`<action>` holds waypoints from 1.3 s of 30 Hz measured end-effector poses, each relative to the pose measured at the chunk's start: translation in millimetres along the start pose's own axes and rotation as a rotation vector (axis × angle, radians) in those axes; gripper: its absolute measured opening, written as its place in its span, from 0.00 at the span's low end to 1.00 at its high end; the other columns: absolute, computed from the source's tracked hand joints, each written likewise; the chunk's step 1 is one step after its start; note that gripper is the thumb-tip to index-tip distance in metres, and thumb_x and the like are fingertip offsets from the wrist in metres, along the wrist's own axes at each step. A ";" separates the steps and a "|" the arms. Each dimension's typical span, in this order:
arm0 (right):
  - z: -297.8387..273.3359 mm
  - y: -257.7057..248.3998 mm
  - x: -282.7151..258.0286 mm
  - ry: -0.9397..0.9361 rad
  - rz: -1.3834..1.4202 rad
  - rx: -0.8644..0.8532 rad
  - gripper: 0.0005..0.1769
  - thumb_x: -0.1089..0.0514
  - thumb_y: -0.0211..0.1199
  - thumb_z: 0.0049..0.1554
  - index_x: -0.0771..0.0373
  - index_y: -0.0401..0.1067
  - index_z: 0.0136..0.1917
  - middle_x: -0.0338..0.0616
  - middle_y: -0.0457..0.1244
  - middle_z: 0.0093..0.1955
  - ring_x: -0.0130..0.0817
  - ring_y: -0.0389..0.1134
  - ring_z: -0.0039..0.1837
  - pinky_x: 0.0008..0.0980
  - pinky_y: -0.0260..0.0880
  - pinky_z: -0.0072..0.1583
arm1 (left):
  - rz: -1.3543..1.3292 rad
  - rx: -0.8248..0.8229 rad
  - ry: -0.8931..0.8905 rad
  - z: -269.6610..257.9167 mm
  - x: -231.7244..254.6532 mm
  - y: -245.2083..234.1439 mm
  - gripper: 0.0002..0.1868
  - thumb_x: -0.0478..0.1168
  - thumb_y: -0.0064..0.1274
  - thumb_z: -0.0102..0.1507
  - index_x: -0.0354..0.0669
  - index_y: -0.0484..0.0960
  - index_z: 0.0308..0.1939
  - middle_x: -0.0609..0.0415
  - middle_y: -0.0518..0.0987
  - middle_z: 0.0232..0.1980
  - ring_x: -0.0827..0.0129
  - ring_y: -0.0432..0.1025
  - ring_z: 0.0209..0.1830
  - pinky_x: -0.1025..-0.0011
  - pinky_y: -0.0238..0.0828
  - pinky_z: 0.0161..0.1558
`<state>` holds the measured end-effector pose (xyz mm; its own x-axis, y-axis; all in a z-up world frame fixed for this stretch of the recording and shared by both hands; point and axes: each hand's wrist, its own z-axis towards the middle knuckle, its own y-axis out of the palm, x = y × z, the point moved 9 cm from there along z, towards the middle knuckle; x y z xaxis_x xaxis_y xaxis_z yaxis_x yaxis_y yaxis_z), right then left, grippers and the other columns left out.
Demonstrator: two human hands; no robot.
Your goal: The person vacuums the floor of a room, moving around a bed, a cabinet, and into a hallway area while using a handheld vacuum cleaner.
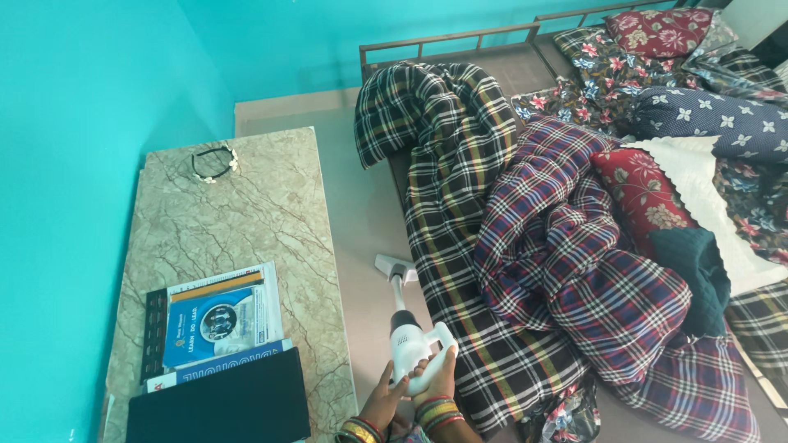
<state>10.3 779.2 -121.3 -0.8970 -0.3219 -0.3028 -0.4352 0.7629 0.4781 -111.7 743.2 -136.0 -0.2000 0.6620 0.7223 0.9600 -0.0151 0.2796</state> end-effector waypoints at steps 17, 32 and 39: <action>-13.3 44.3 -46.1 0.053 -0.191 -0.023 0.36 0.20 0.56 0.51 0.56 0.59 0.40 0.36 0.52 0.25 0.28 0.52 0.25 0.32 0.57 0.30 | 0.181 -0.204 0.085 40.1 2.9 44.9 0.32 0.46 0.49 0.69 0.42 0.60 0.74 0.44 0.78 0.57 0.61 0.78 0.42 0.63 0.74 0.53; 44.9 74.7 -57.6 0.083 -0.239 -0.098 0.33 0.24 0.57 0.54 0.57 0.60 0.40 0.38 0.53 0.25 0.31 0.53 0.25 0.34 0.58 0.30 | 0.354 -0.011 0.145 82.5 42.2 40.1 0.32 0.51 0.50 0.70 0.48 0.61 0.76 0.49 0.85 0.38 0.73 0.82 0.36 0.74 0.75 0.46; 59.6 90.1 -59.0 0.107 -0.251 -0.054 0.32 0.25 0.56 0.54 0.56 0.60 0.39 0.38 0.52 0.25 0.31 0.52 0.25 0.33 0.56 0.29 | 0.167 -0.012 0.175 100.2 58.0 41.9 0.30 0.45 0.54 0.68 0.40 0.64 0.72 0.46 0.84 0.38 0.70 0.80 0.33 0.73 0.73 0.41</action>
